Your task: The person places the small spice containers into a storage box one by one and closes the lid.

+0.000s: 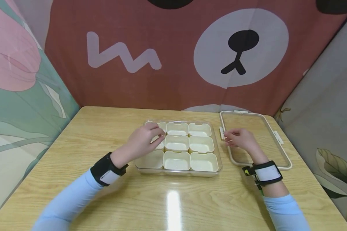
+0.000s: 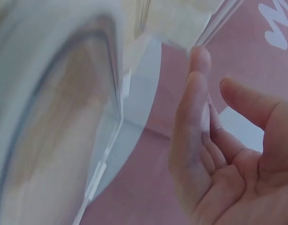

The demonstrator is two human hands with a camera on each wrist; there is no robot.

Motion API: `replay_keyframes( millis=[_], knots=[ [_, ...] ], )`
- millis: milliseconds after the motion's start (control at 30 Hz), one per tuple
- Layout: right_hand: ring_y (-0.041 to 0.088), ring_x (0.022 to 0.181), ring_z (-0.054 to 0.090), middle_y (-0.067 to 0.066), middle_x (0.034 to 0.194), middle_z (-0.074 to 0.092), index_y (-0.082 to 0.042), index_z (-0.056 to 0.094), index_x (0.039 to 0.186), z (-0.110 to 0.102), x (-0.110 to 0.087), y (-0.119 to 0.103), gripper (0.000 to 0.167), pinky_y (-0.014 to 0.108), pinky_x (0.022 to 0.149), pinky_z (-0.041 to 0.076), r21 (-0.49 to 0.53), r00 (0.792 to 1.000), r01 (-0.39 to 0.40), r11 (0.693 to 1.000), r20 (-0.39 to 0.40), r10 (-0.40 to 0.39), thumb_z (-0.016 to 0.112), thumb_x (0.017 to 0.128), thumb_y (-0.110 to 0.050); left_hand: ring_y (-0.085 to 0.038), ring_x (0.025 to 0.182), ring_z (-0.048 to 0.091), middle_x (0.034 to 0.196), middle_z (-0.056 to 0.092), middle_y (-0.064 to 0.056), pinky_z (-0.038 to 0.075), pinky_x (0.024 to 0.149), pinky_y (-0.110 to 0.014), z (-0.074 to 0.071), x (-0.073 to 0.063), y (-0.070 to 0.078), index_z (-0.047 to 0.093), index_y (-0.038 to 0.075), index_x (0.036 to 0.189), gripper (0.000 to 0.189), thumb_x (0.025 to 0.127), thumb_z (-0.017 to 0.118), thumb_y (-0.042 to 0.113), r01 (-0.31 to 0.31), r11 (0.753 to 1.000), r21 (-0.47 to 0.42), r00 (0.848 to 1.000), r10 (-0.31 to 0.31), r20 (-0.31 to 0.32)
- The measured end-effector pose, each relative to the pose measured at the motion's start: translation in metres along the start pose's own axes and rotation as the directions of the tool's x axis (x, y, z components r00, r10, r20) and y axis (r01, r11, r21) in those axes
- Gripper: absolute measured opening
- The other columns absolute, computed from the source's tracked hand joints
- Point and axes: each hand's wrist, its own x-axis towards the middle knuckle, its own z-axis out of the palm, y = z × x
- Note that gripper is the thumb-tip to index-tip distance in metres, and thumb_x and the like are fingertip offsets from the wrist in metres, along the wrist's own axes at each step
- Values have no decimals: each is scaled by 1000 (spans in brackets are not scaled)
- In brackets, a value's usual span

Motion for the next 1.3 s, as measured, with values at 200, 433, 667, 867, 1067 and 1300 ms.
replay_keyframes(
  millis=[200, 433, 667, 867, 1067, 1300],
  knots=[
    [23, 77, 71, 25, 99, 69, 10, 60, 113, -16, -4, 7, 42, 32, 66, 57, -105, 995, 52, 993, -83, -61, 54, 96, -28, -16, 77, 56, 82, 61, -2, 47, 61, -27, -1, -6, -16, 69, 9, 88, 5, 86, 67, 14, 128, 992, 15, 988, -126, -85],
    [21, 79, 70, 25, 103, 67, 8, 59, 116, -31, -2, 27, 51, 25, 63, 55, -144, 986, 24, 989, -161, -47, 53, 95, -39, -18, 76, 54, 81, 60, -4, 45, 59, -28, 0, -14, -30, 66, 8, 91, 6, 87, 66, 13, 199, 980, 10, 971, -196, -141],
    [31, 84, 68, 28, 105, 65, 8, 58, 118, -53, -5, 46, 55, 32, 66, 56, -209, 979, -41, 977, -203, -2, 51, 95, -42, -20, 77, 55, 84, 61, -8, 46, 59, -30, -2, -23, -42, 67, 6, 93, 10, 87, 66, 14, 249, 968, 38, 959, -241, -150],
    [41, 97, 64, 32, 118, 57, 8, 54, 124, -78, -10, 55, 63, 42, 72, 54, -292, 975, -145, 946, -203, 86, 46, 95, -48, -21, 78, 57, 85, 61, -9, 48, 62, -33, -3, -34, -51, 67, 6, 93, 10, 87, 66, 14, 290, 955, 60, 950, -281, -135],
    [43, 95, 62, 36, 122, 50, 10, 49, 125, -104, -13, 69, 65, 44, 68, 48, -341, 953, -268, 901, -232, 195, 47, 94, -47, -23, 79, 58, 86, 62, -8, 49, 62, -36, -6, -44, -57, 67, 6, 93, 10, 86, 66, 14, 306, 949, 78, 945, -293, -142],
    [42, 92, 62, 41, 125, 41, 18, 41, 128, -127, -9, 86, 72, 40, 68, 51, -397, 937, -348, 849, -183, 298, 55, 91, -43, -23, 79, 57, 86, 62, -7, 47, 61, -36, -14, -51, -63, 67, 6, 93, 11, 86, 66, 15, 343, 934, 97, 933, -327, -149]
  ],
)
